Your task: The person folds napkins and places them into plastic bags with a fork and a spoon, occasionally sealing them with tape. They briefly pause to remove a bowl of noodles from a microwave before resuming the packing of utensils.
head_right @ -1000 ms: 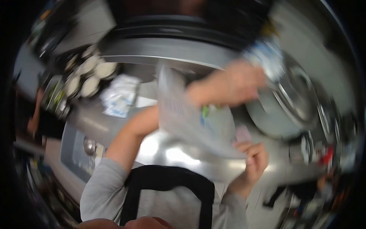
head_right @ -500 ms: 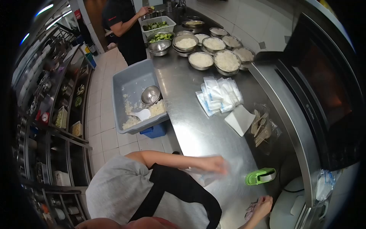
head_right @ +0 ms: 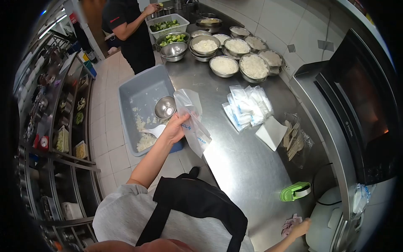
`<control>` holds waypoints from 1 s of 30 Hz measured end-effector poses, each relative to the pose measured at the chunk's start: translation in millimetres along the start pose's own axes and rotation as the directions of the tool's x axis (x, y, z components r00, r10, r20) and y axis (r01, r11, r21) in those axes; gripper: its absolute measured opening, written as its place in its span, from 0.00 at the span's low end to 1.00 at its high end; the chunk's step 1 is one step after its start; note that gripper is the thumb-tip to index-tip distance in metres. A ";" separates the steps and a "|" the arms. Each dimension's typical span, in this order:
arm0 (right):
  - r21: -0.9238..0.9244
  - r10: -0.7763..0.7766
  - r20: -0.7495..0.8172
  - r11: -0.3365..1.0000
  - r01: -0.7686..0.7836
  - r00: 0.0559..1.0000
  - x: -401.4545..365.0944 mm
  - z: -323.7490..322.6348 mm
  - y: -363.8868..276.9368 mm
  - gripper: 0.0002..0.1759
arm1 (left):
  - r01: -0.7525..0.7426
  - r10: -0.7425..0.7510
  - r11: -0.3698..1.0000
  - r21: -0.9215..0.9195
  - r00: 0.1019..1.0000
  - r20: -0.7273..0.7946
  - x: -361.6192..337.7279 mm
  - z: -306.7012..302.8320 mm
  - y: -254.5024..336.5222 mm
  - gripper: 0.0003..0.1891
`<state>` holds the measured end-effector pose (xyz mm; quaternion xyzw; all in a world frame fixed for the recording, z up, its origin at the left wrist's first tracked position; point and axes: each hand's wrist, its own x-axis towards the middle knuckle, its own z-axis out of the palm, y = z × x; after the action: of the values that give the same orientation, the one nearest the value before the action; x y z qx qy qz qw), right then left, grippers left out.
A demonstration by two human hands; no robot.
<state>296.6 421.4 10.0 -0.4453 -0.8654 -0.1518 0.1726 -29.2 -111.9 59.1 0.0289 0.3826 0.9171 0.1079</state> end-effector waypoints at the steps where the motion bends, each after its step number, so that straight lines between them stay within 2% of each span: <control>1: -0.004 0.001 -0.003 1.000 -0.001 1.000 6.9 -18.0 -8.7 0.11 | 0.004 -0.004 1.000 -0.013 0.999 0.043 2.6 -5.0 3.4 0.12; 2: 0.293 0.013 -0.117 0.956 0.022 0.993 13.5 -52.6 -35.8 0.10 | 0.010 -0.008 1.000 -0.022 0.996 0.089 6.0 -9.1 6.9 0.11; 3: 0.558 0.062 -0.217 0.827 0.072 0.974 19.6 -75.2 -65.3 0.10 | 0.015 -0.014 1.000 -0.017 0.995 0.096 9.7 -12.5 9.4 0.11; 5: 0.893 -0.029 -0.162 0.420 0.159 0.986 27.4 -90.3 -126.0 0.14 | 0.026 -0.015 0.998 -0.062 0.985 0.171 15.5 -19.9 9.0 0.11; 7: 0.994 -0.215 0.026 0.108 -0.003 0.976 17.7 -113.1 -219.6 0.11 | 0.081 -0.062 0.994 -0.077 0.974 0.219 21.1 -29.2 -1.8 0.11; 8: 0.971 -0.328 -0.033 0.214 0.108 0.944 7.6 -131.6 -274.4 0.11 | 0.108 -0.080 0.989 -0.096 0.961 0.264 26.8 -30.1 -6.4 0.12; 9: 0.995 -0.492 0.006 0.088 0.043 0.871 -4.2 -147.7 -318.5 0.11 | 0.130 -0.099 0.987 -0.094 0.954 0.283 30.6 -27.6 -11.6 0.12; 10: 0.995 -0.705 -0.079 -0.093 0.018 0.704 -10.1 -137.6 -355.1 0.11 | 0.160 -0.131 0.984 -0.079 0.947 0.294 33.1 -24.2 -17.6 0.12; 11: 0.956 -0.774 -0.180 -0.282 -0.076 0.607 -21.3 -125.3 -392.3 0.13 | 0.193 -0.165 0.979 -0.063 0.938 0.304 35.2 -20.8 -23.5 0.13; 12: 0.913 -0.847 -0.138 -0.310 -0.266 0.513 -31.7 -129.3 -415.5 0.16 | 0.218 -0.189 0.974 -0.056 0.926 0.327 38.0 -17.3 -28.7 0.13; 14: 0.834 -0.838 -0.013 -0.310 -0.457 0.546 -46.8 -128.1 -438.4 0.12 | 0.235 -0.238 0.971 0.044 0.937 0.257 40.8 -11.4 -39.9 0.15; 15: 0.837 -0.812 0.011 -0.312 -0.450 0.583 -50.9 -118.6 -441.3 0.12 | 0.210 -0.235 0.970 0.123 0.941 0.244 41.1 -13.5 -46.5 0.15; 16: 0.851 -0.805 0.065 -0.263 -0.453 0.590 -52.6 -106.6 -441.6 0.08 | 0.245 -0.274 0.960 0.135 0.920 0.279 41.3 -16.6 -51.5 0.15; 18: 0.866 -0.758 0.150 -0.209 -0.454 0.635 -50.3 -97.8 -432.7 0.06 | 0.185 -0.262 0.898 0.400 0.954 0.146 43.9 -23.7 -58.9 0.14; 20: 0.817 -0.737 0.232 -0.206 -0.538 0.635 -48.0 -93.7 -419.6 0.04 | 0.135 -0.184 0.855 0.500 0.982 0.051 45.8 -28.6 -57.8 0.16; 21: 0.819 -0.691 0.255 -0.218 -0.531 0.677 -45.9 -89.3 -414.2 0.06 | 0.152 -0.215 0.852 0.501 0.974 0.070 48.2 -28.5 -55.7 0.16; 22: 0.817 -0.673 0.275 -0.214 -0.536 0.687 -44.2 -88.2 -409.0 0.06 | -0.001 -0.032 0.814 0.581 0.998 0.047 48.6 -28.7 -51.9 0.16; 23: 0.808 -0.639 0.262 -0.264 -0.526 0.723 -41.5 -91.3 -405.9 0.06 | -0.148 0.161 0.738 0.658 0.986 0.042 48.2 -26.0 -47.9 0.17; 24: 0.797 -0.608 0.249 -0.314 -0.516 0.754 -42.2 -95.0 -403.4 0.06 | -0.138 0.146 0.736 0.662 0.988 0.045 45.3 -15.3 -41.4 0.17; 25: 0.793 -0.606 0.256 -0.315 -0.522 0.753 -43.8 -99.0 -401.4 0.06 | -0.179 0.112 0.729 0.660 0.983 0.143 43.9 0.6 -34.5 0.17; 26: 0.812 -0.624 0.288 -0.243 -0.530 0.727 -44.6 -103.4 -400.0 0.06 | -0.223 0.082 0.723 0.653 0.967 0.240 44.9 14.7 -32.4 0.17; 27: 0.828 -0.640 0.319 -0.172 -0.534 0.700 -46.2 -105.7 -399.9 0.06 | -0.293 0.040 0.695 0.656 0.928 0.371 46.5 27.5 -37.4 0.19; 28: 0.826 -0.641 0.317 -0.176 -0.535 0.699 -50.4 -103.8 -400.9 0.06 | -0.346 0.007 0.628 0.697 0.898 0.440 44.6 46.0 -41.6 0.20; 29: 0.884 -0.628 0.269 -0.140 -0.446 0.730 -55.6 -100.1 -402.3 0.07 | -0.404 -0.033 0.557 0.726 0.862 0.506 43.1 63.0 -44.9 0.21; 30: 0.930 -0.614 0.220 -0.102 -0.353 0.758 -58.5 -103.0 -403.0 0.07 | -0.408 -0.034 0.553 0.727 0.860 0.508 44.0 70.2 -50.6 0.21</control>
<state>13.4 111.9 32.8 -0.0866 -0.7231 0.6736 0.1257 -53.7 -18.7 71.5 0.3365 0.7170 0.6065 0.0690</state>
